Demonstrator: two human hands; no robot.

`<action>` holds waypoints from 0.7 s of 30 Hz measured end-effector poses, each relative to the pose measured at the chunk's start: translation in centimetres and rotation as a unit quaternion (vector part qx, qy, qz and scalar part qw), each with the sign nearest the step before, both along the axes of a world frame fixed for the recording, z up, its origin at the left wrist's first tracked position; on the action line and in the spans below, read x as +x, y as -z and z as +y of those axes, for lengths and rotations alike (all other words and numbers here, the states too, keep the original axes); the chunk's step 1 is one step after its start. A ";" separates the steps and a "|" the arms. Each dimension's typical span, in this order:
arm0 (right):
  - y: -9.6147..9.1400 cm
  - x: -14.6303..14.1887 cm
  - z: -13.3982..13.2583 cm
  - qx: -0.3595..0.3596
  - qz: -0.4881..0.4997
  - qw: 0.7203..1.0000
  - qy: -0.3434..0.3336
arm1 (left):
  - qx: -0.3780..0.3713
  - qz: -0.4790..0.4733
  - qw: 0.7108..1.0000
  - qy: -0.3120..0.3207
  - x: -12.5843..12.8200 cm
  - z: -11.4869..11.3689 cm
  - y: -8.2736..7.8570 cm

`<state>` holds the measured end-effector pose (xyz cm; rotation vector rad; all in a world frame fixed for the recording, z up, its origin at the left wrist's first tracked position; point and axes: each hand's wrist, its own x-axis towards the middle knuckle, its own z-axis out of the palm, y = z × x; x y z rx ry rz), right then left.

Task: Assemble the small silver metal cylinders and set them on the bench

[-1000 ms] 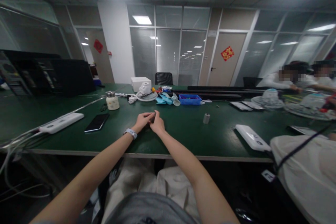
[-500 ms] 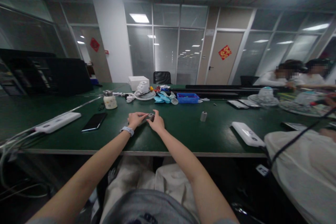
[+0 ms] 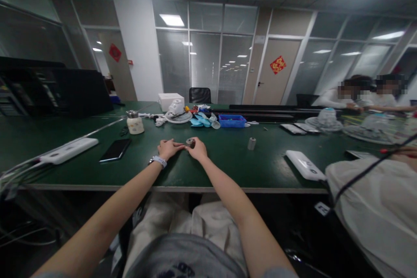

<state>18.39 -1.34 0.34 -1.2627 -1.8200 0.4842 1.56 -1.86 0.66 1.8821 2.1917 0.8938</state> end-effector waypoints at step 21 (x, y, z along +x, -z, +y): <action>-1.5 14.4 1.7 -0.020 0.045 0.898 0.436 | 0.005 -0.007 1.000 -0.019 0.1 -0.2 -0.4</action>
